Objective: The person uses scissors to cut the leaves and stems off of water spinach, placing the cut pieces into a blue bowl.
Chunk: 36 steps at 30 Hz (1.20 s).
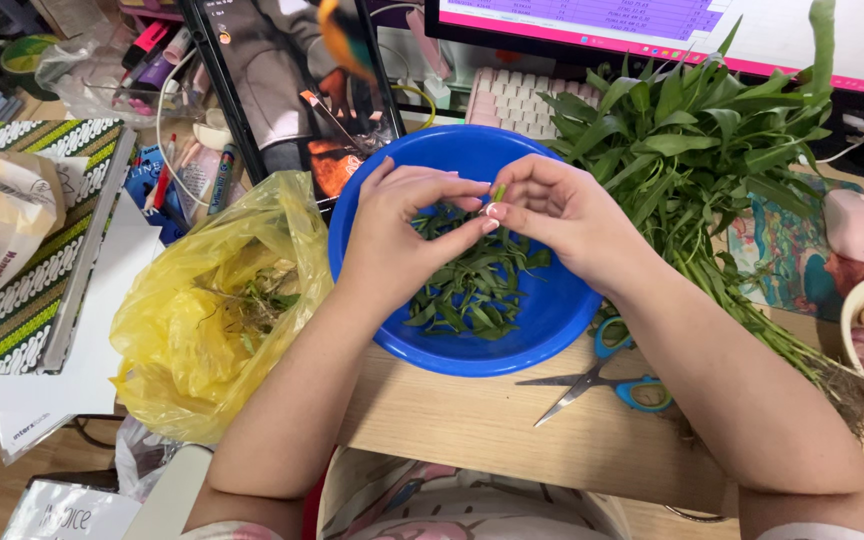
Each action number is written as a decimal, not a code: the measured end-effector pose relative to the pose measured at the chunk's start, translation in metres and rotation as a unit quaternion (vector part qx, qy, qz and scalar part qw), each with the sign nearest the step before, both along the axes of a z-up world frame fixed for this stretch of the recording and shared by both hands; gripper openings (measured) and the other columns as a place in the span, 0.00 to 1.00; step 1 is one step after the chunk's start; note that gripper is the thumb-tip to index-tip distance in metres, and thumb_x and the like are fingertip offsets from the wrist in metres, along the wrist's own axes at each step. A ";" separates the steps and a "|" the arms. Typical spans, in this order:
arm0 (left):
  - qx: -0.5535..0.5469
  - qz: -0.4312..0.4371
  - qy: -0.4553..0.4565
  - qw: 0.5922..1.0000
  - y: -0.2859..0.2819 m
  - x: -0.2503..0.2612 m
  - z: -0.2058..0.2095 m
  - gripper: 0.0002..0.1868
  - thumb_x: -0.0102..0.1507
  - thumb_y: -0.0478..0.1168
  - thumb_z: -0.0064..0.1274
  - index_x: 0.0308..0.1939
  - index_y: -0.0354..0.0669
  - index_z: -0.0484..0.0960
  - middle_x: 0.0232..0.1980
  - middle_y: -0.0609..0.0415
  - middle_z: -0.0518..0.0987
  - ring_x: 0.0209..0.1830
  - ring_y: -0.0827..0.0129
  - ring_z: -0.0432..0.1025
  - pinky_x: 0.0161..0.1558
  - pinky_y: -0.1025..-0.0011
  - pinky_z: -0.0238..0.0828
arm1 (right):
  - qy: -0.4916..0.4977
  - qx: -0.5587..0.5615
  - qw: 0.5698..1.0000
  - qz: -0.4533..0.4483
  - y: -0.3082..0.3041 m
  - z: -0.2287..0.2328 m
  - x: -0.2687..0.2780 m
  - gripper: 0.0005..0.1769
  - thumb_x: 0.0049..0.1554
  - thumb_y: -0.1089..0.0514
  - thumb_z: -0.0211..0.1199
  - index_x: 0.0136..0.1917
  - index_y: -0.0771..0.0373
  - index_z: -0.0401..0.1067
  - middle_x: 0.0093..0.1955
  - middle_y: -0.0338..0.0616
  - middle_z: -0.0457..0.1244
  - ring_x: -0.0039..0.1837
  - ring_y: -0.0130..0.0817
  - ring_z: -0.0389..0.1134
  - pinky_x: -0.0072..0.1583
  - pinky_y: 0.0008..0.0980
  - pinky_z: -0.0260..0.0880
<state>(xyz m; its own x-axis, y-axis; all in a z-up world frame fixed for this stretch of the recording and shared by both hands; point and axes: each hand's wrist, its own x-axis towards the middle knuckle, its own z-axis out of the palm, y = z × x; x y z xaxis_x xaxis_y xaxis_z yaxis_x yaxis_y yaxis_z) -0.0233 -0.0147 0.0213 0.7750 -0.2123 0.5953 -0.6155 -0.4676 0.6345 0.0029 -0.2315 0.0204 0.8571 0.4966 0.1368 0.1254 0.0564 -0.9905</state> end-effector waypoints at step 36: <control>0.002 0.027 -0.035 0.999 0.000 0.002 -0.005 0.04 0.58 0.43 0.63 0.36 0.52 0.86 0.40 0.59 0.84 0.53 0.67 0.76 0.69 0.50 0.52 | -0.408 -0.281 0.843 -0.209 0.014 0.025 -0.029 0.09 0.51 0.54 0.72 0.43 0.59 0.78 0.43 0.40 0.69 0.49 0.39 0.67 0.55 0.37 0.62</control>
